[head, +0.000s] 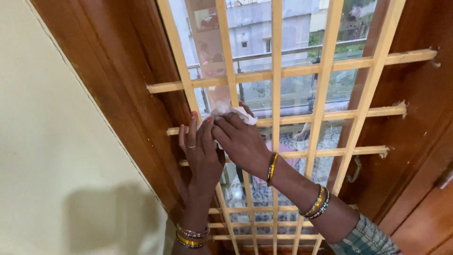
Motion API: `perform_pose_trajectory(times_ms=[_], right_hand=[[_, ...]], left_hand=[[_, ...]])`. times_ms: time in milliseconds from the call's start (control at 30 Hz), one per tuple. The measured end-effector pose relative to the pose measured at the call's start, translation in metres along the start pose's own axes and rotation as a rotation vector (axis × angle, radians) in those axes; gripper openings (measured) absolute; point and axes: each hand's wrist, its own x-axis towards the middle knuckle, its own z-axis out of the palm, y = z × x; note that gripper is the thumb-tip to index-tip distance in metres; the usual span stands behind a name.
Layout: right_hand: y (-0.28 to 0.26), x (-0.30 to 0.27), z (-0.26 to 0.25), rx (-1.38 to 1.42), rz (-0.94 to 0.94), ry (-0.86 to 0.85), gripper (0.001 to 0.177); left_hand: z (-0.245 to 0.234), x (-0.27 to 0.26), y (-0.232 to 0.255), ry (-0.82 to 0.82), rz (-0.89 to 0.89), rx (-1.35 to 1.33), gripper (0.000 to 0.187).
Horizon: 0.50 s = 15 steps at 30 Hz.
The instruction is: The person wipes the wooden frame and glass panes of a door with a white cloth. They systematically clean the grid pattern and edges of the door, moving the cloth across different sections.
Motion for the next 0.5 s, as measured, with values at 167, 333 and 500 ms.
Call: perform_pose_trajectory(times_ms=[167,333,500], right_hand=[[0.005,-0.013,0.010,0.105,0.017,-0.003,0.029],[0.000,-0.031,-0.018,0.079,-0.048,0.024,0.020],[0.013,-0.031,-0.058,-0.088,-0.055,0.201,0.010]], left_hand=[[0.001,-0.011,0.003,0.060,0.032,0.040,0.040],[-0.023,-0.013,0.024,0.060,0.073,-0.109,0.038],[-0.026,0.013,0.045,0.052,0.211,-0.161,0.042]])
